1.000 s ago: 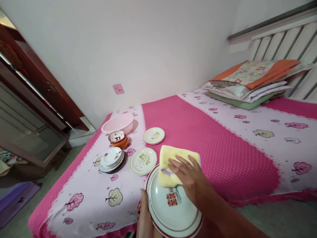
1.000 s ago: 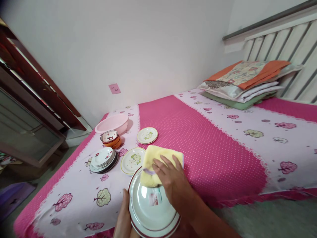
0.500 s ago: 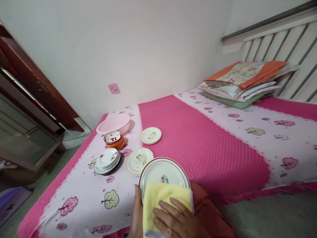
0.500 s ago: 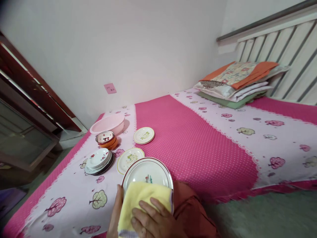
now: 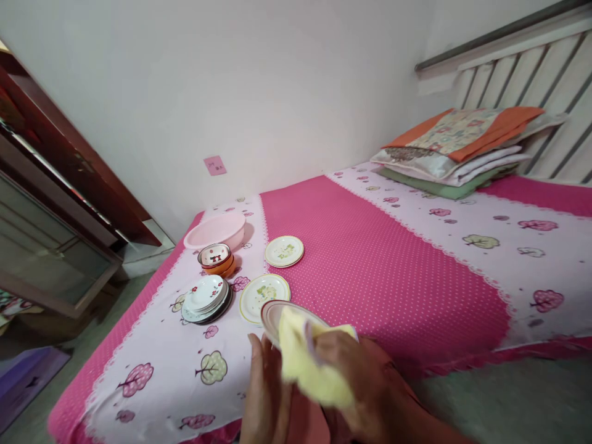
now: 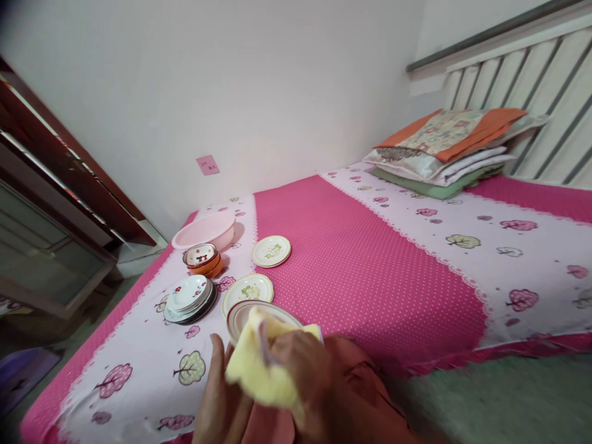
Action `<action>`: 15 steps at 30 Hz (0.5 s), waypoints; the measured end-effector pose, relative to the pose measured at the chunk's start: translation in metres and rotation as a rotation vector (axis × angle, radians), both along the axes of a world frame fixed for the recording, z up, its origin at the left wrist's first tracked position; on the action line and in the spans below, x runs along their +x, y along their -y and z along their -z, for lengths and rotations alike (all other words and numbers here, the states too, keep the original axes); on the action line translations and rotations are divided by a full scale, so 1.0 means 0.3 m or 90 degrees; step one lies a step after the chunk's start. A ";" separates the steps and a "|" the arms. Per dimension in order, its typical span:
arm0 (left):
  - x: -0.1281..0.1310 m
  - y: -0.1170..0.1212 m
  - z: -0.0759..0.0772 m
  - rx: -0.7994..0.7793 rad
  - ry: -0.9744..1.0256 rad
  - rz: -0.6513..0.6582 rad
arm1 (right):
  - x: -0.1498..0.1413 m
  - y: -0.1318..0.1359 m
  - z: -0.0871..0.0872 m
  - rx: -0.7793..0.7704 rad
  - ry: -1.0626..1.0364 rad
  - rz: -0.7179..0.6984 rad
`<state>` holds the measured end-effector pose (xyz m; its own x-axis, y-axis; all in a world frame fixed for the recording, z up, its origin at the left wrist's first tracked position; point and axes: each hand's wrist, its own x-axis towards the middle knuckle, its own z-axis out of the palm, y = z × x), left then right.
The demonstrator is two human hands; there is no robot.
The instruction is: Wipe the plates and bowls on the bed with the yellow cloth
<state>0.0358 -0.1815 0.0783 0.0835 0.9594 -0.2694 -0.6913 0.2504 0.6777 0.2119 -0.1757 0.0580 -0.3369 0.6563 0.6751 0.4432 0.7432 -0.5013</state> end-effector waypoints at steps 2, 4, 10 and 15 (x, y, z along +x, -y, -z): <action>0.004 -0.010 0.001 0.037 -0.164 -0.085 | 0.052 -0.031 -0.046 -0.159 -0.136 0.043; -0.004 -0.017 0.004 0.034 -0.312 -0.184 | 0.097 -0.057 -0.071 -0.390 -0.350 0.066; -0.017 0.030 0.017 -0.001 -0.090 -0.057 | 0.116 -0.064 -0.020 -0.698 -0.706 -0.035; 0.021 0.090 0.019 -0.049 0.016 0.032 | 0.106 -0.066 0.057 -0.728 -0.718 -0.033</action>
<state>0.0422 -0.2086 0.0726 0.1391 0.9303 -0.3395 -0.6929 0.3363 0.6378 0.2437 -0.1558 0.0408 -0.0679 0.9705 -0.2313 -0.5316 -0.2313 -0.8148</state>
